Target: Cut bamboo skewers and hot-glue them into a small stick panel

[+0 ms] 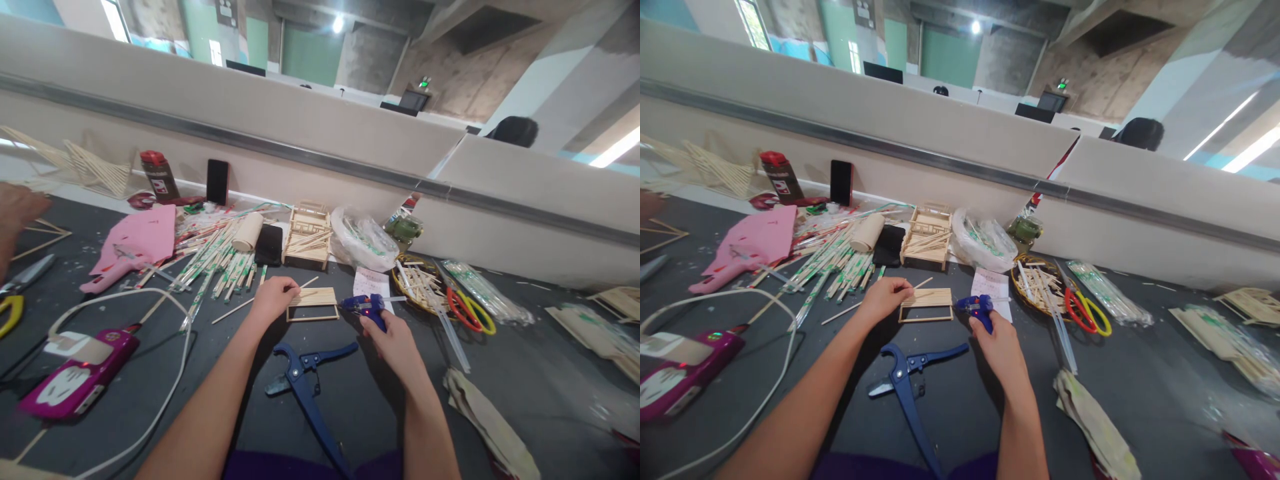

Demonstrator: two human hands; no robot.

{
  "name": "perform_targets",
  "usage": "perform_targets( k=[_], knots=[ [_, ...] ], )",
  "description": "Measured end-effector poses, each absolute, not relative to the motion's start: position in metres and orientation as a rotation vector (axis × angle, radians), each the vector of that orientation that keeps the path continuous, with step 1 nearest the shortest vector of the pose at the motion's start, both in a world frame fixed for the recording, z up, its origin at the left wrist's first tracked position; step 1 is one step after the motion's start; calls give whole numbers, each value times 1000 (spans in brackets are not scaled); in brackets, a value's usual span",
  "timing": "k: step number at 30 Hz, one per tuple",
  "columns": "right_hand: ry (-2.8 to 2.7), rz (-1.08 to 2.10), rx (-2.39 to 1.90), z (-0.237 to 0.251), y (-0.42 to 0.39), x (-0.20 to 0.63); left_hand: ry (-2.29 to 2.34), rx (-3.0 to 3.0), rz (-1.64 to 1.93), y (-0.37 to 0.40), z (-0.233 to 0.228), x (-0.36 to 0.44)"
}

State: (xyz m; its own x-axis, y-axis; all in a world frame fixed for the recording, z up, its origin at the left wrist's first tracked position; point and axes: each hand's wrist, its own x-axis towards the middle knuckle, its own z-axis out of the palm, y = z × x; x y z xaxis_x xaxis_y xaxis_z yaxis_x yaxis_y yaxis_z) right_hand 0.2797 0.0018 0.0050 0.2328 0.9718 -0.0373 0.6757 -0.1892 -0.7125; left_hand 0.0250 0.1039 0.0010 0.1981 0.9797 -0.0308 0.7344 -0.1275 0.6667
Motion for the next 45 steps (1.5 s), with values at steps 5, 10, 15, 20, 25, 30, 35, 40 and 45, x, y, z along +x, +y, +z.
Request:
perform_targets(
  k=[5, 10, 15, 20, 25, 30, 35, 40, 45],
  knots=[
    [-1519, 657, -1976, 3, 2, 280, 1609, 1921, 558, 104, 2, 26],
    [-1525, 662, -1978, 2, 3, 281, 1600, 1936, 560, 103, 3, 25],
    [-1536, 652, -1983, -1, 3, 282, 1615, 1930, 552, 102, 4, 26],
    [-1537, 637, -1965, -3, 2, 283, 1613, 1934, 568, 103, 2, 26],
    [-1532, 649, -1970, -2, 3, 283, 1604, 1932, 570, 104, 1, 25],
    [-1543, 642, -1988, -2, 3, 284, 1599, 1932, 574, 103, 2, 25],
    [-1550, 628, -1982, -1, 3, 283, 1599, 1931, 565, 103, 3, 25],
    [-1552, 616, -1982, -1, 3, 282, 1599, 1942, 554, 102, 4, 26],
    [-1569, 591, -1984, -4, 4, 284, 1598, 1947, 549, 102, 4, 26]
  ],
)
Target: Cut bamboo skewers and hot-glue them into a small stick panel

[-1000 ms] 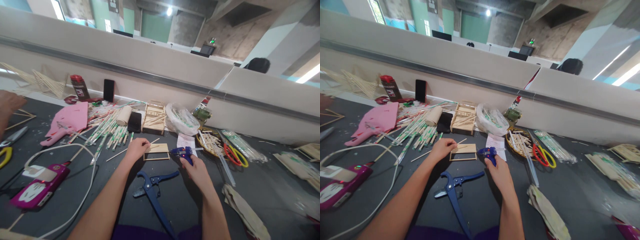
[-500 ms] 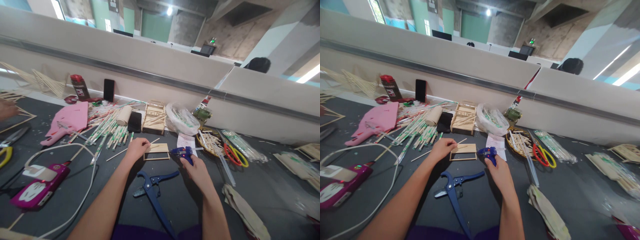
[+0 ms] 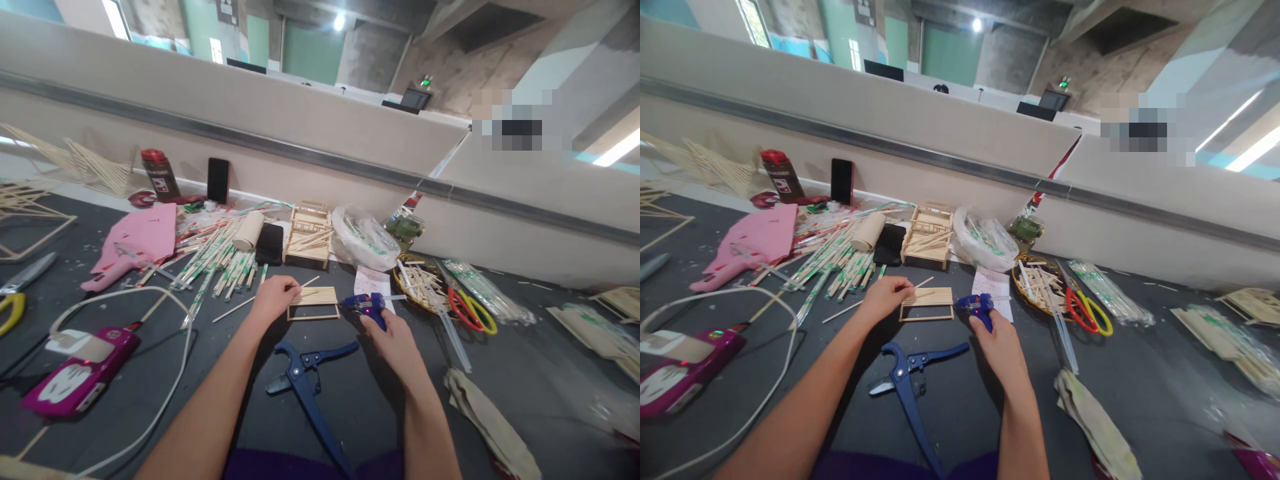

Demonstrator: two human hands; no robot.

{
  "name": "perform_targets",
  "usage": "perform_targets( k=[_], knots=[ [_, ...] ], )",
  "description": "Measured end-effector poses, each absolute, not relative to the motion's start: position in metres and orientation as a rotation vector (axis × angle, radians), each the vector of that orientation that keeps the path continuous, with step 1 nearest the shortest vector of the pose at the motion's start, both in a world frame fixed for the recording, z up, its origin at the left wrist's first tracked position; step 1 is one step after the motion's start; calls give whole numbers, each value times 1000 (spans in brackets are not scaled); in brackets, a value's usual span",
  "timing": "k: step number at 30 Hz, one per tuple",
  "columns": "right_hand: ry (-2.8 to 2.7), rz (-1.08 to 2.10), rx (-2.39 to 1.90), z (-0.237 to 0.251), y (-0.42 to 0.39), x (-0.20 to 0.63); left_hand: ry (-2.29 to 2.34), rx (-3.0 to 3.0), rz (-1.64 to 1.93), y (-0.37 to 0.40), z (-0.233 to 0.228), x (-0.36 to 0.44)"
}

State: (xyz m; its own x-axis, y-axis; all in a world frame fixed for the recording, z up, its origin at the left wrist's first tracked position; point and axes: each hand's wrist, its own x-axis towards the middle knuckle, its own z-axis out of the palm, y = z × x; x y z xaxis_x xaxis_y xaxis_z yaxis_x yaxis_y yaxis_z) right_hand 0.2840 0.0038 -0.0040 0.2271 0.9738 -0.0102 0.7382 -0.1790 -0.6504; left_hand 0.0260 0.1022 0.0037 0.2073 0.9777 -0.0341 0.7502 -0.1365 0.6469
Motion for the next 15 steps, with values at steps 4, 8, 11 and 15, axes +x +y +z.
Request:
perform_targets(
  k=[4, 8, 11, 15],
  knots=[
    [-1566, 588, -1971, -6, 4, 284, 1612, 1944, 542, 102, 3, 26],
    [-1548, 609, -1963, -5, 4, 284, 1610, 1937, 544, 102, 4, 26],
    [-1549, 613, -1960, -5, 3, 284, 1604, 1942, 548, 102, 4, 26],
    [-1562, 615, -1960, -5, 3, 285, 1608, 1946, 547, 103, 3, 26]
  ],
)
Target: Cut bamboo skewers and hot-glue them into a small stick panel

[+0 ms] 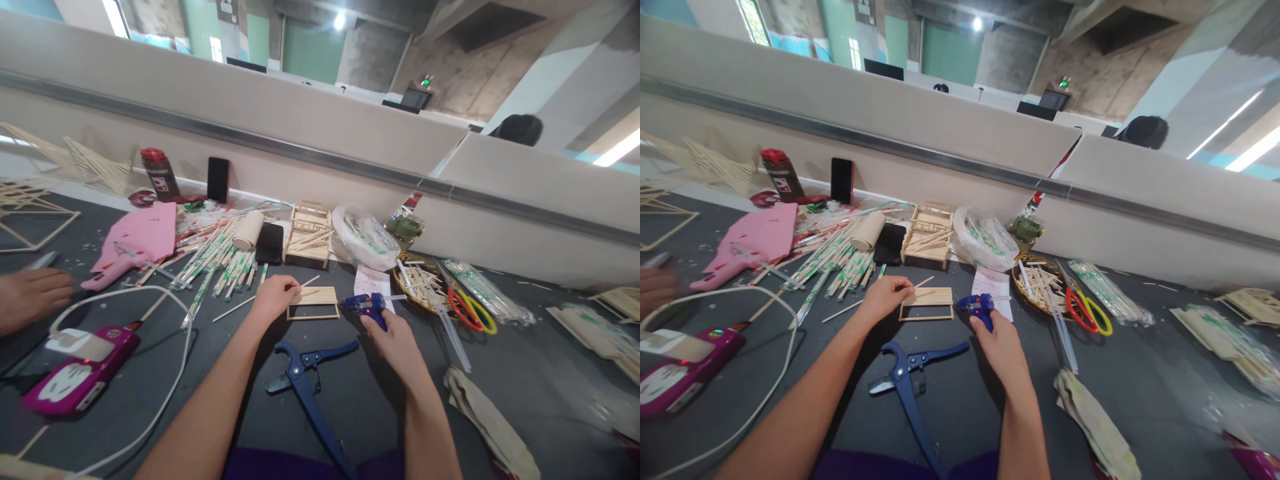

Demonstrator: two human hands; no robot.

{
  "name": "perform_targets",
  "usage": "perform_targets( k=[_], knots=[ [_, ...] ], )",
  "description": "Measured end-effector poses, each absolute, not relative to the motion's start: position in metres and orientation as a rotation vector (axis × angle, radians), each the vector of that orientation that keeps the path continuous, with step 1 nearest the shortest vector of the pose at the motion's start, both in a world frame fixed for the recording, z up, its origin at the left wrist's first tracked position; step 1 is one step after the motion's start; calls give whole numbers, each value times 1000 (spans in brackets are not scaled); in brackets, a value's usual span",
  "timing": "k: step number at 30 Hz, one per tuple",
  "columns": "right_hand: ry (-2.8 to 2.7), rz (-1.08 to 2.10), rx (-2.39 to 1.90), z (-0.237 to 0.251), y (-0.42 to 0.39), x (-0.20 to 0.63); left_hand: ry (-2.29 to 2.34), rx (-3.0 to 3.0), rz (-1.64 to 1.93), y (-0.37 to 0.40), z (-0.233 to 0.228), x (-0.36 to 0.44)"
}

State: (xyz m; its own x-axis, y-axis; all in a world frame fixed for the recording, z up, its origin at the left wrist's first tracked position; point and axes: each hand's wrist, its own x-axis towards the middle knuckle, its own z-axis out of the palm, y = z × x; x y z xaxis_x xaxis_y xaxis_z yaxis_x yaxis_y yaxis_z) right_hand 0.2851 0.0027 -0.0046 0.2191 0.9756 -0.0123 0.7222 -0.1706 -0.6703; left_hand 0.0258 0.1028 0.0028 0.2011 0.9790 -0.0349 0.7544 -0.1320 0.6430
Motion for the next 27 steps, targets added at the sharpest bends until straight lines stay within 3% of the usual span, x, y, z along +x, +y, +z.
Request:
perform_targets(
  k=[20, 27],
  knots=[
    [-1412, 656, -1860, 11, -2, 281, 1603, 1922, 590, 104, -2, 25],
    [-1467, 692, -1707, 11, 2, 240, 1588, 1800, 760, 110, -9, 19]
  ],
)
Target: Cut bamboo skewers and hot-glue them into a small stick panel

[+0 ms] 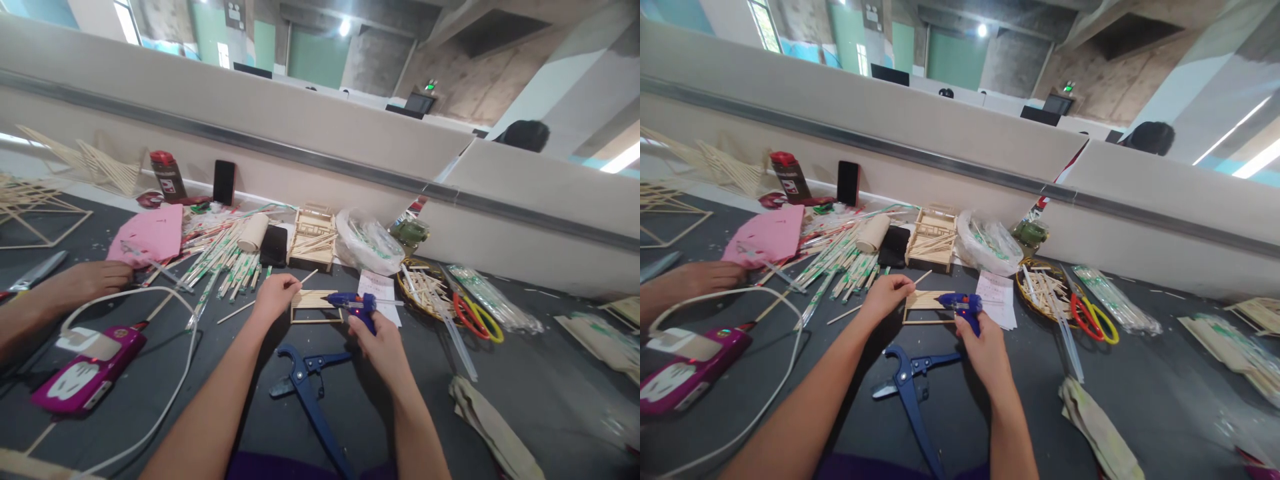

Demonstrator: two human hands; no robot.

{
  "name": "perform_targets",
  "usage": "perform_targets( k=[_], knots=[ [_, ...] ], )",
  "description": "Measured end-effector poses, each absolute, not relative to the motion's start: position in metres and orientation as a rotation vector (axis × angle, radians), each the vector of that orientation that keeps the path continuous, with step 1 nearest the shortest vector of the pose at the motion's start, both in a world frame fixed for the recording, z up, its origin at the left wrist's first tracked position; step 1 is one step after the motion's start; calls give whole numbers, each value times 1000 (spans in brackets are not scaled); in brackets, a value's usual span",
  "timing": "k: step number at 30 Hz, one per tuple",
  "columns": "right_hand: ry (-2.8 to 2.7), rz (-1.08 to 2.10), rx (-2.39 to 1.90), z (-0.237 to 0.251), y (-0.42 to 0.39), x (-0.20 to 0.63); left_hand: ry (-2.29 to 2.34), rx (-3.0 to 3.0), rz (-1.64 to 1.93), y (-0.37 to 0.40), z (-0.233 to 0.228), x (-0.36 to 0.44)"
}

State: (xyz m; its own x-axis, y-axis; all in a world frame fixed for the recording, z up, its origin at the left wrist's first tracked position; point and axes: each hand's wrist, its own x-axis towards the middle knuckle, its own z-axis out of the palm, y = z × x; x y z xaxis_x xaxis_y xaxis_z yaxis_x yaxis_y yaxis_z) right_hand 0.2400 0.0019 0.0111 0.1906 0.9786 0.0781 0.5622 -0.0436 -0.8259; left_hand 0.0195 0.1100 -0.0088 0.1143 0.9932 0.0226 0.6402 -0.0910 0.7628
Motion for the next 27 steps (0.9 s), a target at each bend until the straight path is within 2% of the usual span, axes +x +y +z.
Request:
perform_targets(
  k=[8, 27],
  knots=[
    [-1709, 739, -1631, 7, 4, 199, 1634, 1732, 761, 110, -9, 16],
    [-1711, 770, -1668, -4, 6, 195, 1665, 1774, 688, 107, -3, 16]
  ],
)
